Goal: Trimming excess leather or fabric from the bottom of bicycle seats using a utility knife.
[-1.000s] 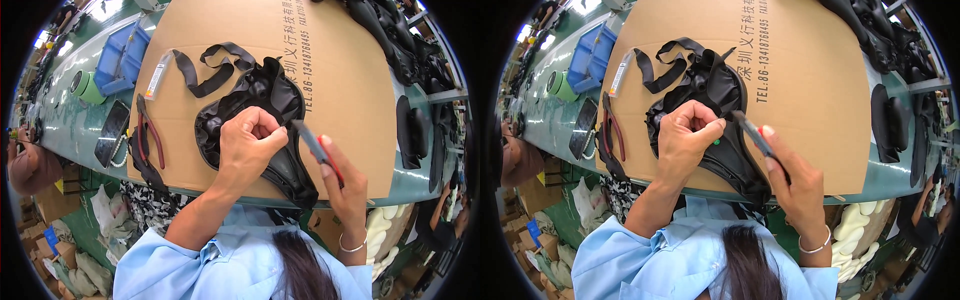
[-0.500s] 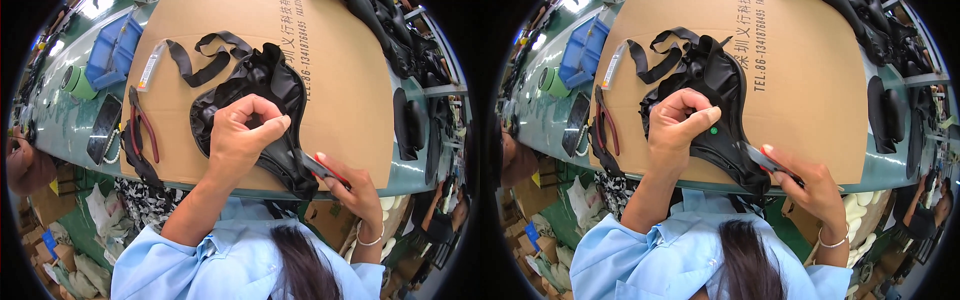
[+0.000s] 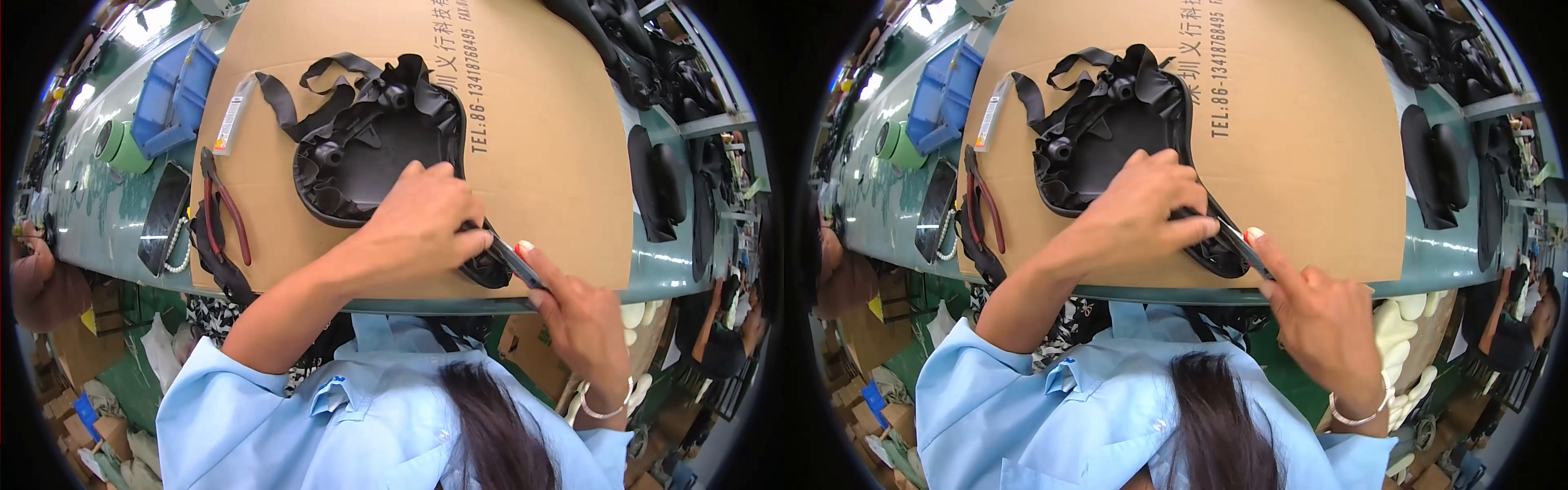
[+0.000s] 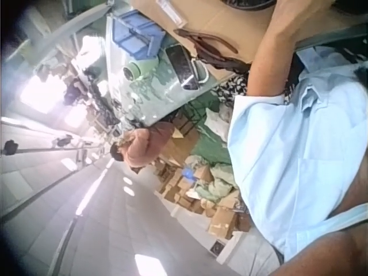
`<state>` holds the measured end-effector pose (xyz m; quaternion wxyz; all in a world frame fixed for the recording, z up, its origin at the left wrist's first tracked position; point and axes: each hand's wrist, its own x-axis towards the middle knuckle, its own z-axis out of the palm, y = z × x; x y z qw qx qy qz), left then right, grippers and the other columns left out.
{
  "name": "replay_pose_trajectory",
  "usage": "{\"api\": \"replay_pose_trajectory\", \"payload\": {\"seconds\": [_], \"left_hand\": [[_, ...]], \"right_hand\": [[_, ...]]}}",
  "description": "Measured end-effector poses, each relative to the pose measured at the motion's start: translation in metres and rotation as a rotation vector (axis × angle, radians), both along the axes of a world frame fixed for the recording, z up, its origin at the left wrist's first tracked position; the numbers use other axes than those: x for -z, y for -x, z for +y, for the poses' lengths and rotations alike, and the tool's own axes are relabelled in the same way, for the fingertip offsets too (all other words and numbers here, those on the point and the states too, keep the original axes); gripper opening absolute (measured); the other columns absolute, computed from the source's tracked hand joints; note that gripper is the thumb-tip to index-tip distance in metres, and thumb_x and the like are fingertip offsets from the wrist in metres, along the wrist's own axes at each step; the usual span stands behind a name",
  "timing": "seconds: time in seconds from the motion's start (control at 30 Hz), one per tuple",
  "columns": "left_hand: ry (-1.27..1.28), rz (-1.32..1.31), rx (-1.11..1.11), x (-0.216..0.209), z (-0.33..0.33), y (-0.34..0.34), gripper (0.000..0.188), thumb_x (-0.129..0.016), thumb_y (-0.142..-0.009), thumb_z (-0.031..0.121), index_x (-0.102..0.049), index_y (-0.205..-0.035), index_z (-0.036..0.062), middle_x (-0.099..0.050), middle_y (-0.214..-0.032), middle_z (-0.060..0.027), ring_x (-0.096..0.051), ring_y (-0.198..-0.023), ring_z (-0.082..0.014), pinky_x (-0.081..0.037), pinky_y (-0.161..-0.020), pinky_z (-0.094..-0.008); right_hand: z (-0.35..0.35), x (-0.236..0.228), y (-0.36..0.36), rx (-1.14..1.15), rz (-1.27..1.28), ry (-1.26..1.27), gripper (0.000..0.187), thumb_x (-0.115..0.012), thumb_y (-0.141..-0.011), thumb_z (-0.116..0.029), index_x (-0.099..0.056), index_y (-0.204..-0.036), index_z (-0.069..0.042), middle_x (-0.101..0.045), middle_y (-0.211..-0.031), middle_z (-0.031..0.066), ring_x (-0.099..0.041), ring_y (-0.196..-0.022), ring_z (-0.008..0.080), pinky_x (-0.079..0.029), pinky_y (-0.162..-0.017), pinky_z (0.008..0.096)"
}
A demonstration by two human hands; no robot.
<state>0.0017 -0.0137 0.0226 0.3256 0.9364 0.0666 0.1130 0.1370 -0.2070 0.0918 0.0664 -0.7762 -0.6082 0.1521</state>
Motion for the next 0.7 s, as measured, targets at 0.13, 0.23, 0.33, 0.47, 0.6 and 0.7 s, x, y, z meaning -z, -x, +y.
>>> {"api": "replay_pose_trajectory", "payload": {"seconds": [0.13, 0.23, 0.33, 0.47, 0.6, 0.7], "left_hand": [[0.655, 0.095, -0.165, -0.007, 0.007, -0.003, 0.018, -0.066, -0.079, 0.017, -0.06, -0.066, 0.0051, -0.049, -0.061, -0.003, -0.045, -0.072, -0.0161, -0.034, -0.063, -0.0273], [1.349, -0.057, -0.275, -0.007, 0.013, 0.001, 0.024, -0.064, -0.08, 0.011, -0.05, -0.062, 0.0065, -0.046, -0.064, 0.0031, -0.041, -0.069, -0.0096, -0.029, -0.061, -0.021], [1.469, -0.483, -0.377, 0.003, 0.008, 0.0, 0.016, -0.062, -0.082, 0.014, -0.059, -0.068, 0.0059, -0.038, -0.065, 0.0055, -0.034, -0.063, -0.0054, -0.027, -0.056, -0.0223], [1.95, -0.725, -0.085, 0.017, 0.01, -0.005, 0.026, -0.056, -0.087, 0.012, -0.048, -0.062, 0.009, -0.036, -0.065, 0.0014, -0.041, -0.067, -0.0123, -0.036, -0.075, -0.0242], [1.783, -0.629, -0.01, 0.021, 0.016, -0.002, 0.032, -0.056, -0.089, 0.016, -0.039, -0.062, 0.0108, -0.037, -0.065, 0.0006, -0.044, -0.073, -0.0152, -0.035, -0.077, -0.0284], [1.734, -0.726, -0.065, 0.018, 0.012, -0.006, 0.033, -0.055, -0.091, 0.019, -0.039, -0.062, 0.0117, -0.038, -0.065, 0.0005, -0.044, -0.074, -0.0154, -0.035, -0.078, -0.0316]], "right_hand": [[-0.036, 0.013, 0.039, 0.26, 0.26, -0.084, 0.055, -0.06, -0.091, -0.01, -0.043, -0.143, -0.012, -0.066, -0.078, 0.0166, -0.063, -0.06, 0.033, -0.048, -0.053, 0.0415], [-0.046, 0.031, 0.055, 0.371, 0.333, -0.165, 0.055, -0.06, -0.091, -0.007, -0.044, -0.142, -0.01, -0.068, -0.092, 0.0204, -0.067, -0.067, 0.0325, -0.051, -0.057, 0.0385], [-0.059, 0.051, 0.065, 0.446, 0.383, -0.218, 0.055, -0.063, -0.089, -0.006, -0.046, -0.141, -0.01, -0.068, -0.092, 0.0192, -0.067, -0.066, 0.0306, -0.051, -0.057, 0.0351], [-0.068, 0.063, 0.074, 0.351, 0.221, -0.275, 0.055, -0.063, -0.088, -0.005, -0.047, -0.141, -0.009, -0.069, -0.093, 0.0187, -0.066, -0.065, 0.0291, -0.051, -0.058, 0.0333], [-0.044, 0.05, 0.071, 0.578, 0.541, -0.406, 0.052, -0.059, -0.092, -0.009, -0.045, -0.142, -0.011, -0.068, -0.1, 0.0206, -0.065, -0.065, 0.0322, -0.05, -0.056, 0.0369], [-0.023, 0.057, 0.082, 0.335, 0.345, -0.354, 0.054, -0.061, -0.093, -0.017, -0.043, -0.143, -0.014, -0.068, -0.097, 0.02, -0.065, -0.063, 0.0334, -0.049, -0.054, 0.0402]]}}
